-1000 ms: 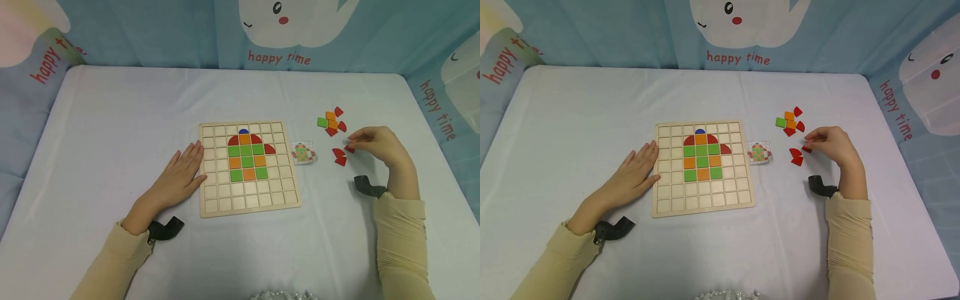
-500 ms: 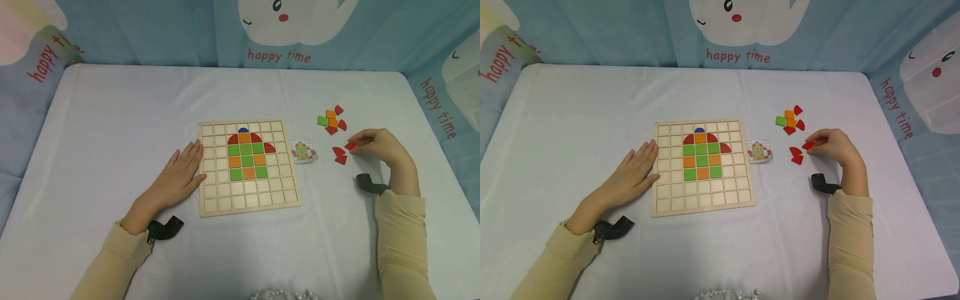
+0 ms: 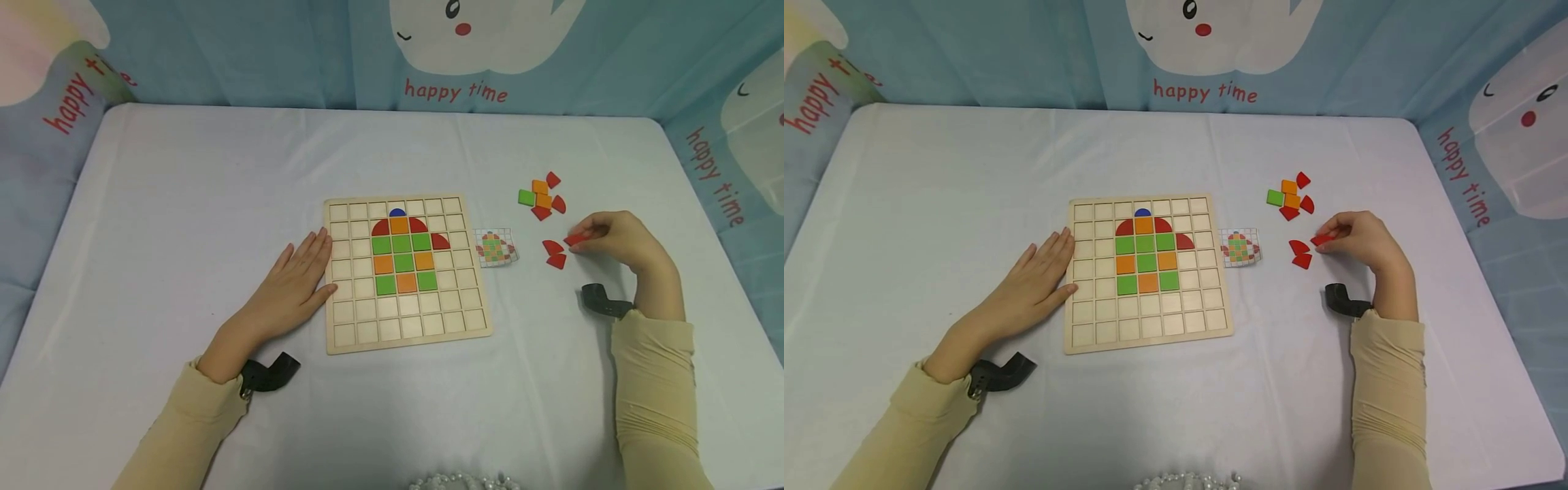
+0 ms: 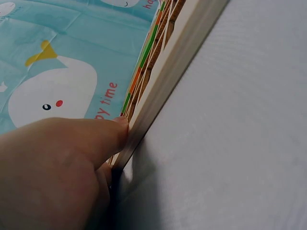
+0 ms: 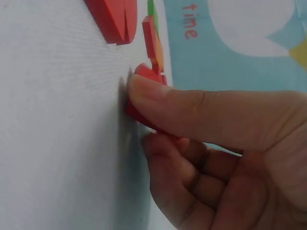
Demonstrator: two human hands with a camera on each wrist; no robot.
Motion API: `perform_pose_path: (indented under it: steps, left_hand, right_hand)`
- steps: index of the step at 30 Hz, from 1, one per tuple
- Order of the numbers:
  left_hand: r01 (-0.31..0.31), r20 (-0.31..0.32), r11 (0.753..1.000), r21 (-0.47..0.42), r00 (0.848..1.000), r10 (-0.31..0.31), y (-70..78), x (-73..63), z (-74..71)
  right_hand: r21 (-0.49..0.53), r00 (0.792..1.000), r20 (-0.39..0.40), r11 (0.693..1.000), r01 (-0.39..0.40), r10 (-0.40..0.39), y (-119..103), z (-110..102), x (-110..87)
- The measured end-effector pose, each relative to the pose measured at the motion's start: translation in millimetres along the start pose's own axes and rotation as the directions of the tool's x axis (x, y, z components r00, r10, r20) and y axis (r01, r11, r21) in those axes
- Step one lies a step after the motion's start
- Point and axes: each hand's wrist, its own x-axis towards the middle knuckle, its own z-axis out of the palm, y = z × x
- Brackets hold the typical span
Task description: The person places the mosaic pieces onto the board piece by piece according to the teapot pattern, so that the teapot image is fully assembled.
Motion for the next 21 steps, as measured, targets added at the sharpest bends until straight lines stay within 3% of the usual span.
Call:
perform_pose_path:
  steps: [21]
  left_hand:
    - [0.0, -0.006, 1.0, 0.004, 1.0, 0.0, 0.0, 0.1, 0.2]
  right_hand:
    - [0.025, 1.0, 0.031, 1.0, -0.007, 0.006, -4.6, -3.0, -2.2]
